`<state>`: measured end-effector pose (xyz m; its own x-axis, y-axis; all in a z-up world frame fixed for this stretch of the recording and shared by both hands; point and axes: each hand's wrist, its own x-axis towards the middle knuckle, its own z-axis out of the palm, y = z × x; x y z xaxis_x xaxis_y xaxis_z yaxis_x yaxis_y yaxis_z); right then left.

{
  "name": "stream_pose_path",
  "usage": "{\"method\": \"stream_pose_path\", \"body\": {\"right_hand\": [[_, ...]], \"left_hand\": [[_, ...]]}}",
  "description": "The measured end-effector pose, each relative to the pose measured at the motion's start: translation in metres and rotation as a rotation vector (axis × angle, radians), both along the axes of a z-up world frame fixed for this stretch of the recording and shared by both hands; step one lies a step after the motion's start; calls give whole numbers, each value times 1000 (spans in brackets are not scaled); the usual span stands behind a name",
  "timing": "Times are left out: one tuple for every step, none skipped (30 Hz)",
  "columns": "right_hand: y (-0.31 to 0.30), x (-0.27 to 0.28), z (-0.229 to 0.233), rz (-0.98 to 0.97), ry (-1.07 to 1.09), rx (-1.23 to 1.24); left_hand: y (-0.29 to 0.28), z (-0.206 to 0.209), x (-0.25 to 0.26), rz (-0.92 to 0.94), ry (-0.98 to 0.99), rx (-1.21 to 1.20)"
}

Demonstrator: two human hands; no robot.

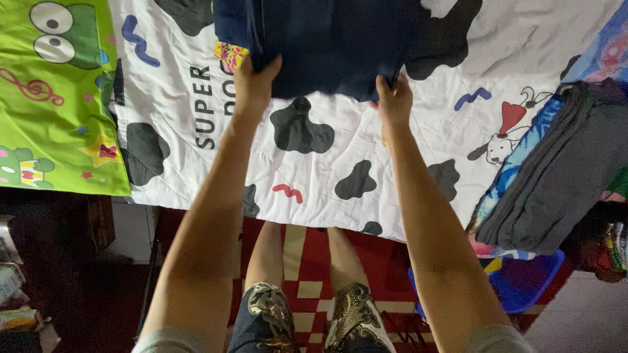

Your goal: The person folds several pieces of clothing on a bed and places them into a wardrobe drawer. They fold a white sock, a pink cloth, a dark blue garment, a patterned cloth, a black garment, and a light blue towel, then store each item in the drawer.

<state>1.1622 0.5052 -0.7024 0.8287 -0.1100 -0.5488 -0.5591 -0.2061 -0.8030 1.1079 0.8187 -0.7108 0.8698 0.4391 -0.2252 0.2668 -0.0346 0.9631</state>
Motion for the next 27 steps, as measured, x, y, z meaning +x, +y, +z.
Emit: {"method": "stream_pose_path", "body": {"right_hand": [[-5,-13,-2,14,27,-28],[-11,-26,-6,20,40,-33],[-18,-40,-11,25,55,-39],[-26,-52,-18,30,70,-45],[-33,-65,-25,32,110,-82],[-40,-80,-34,33,151,-118],[-48,-95,-42,36,193,-155],[-55,-111,-50,69,113,-156],[-59,-128,-59,103,33,-156],[-64,-142,-68,137,-48,-155],[-69,-156,-76,181,14,-307],[-74,-169,-82,226,76,-459],[-78,-180,-87,270,141,-611],[-80,-190,-90,123,117,-583],[-79,-200,-93,-23,93,-553],[-78,-209,-95,-170,67,-522],[-74,-216,-95,-297,221,-397],[-70,-223,-94,-422,373,-268],[-64,-228,-92,-545,522,-135],[-55,-231,-92,-588,607,-38],[-43,-233,-91,-631,691,61],[-32,-240,-87,-613,691,152],[-20,-245,-83,-595,689,244],[-7,-245,-82,-667,674,382],[7,-243,-80,-739,655,519],[18,-240,-77,-810,632,657],[26,-236,-73,-837,628,703]], "left_hand": [[-8,-1,-21,44,-25,-99],[-14,-3,-43,76,83,-196],[-21,-5,-67,107,192,-294],[-30,-10,-90,122,194,-312],[-38,-15,-114,137,199,-332],[-45,-19,-137,139,293,-310],[-52,-24,-160,142,388,-288],[-60,-28,-180,142,420,-271],[-67,-32,-197,143,449,-254],[-73,-34,-211,157,481,-245],[-77,-34,-223,170,513,-236],[-81,-33,-231,182,545,-227],[-83,-29,-235,160,578,-118],[-83,-22,-238,138,610,-9],[-82,-14,-238,115,640,101],[-80,-5,-234,102,565,331],[-78,3,-226,82,482,559],[-71,11,-215,25,439,569],[-64,17,-200,-31,396,579],[-57,20,-183,-136,308,650],[-50,21,-164,-241,218,720],[-47,22,-148,-321,148,737],[-45,21,-132,-402,76,754],[-45,17,-114,-476,81,726],[-46,12,-98,-552,86,695],[-47,8,-85,-627,90,664],[-49,5,-75,-680,189,667]]}}
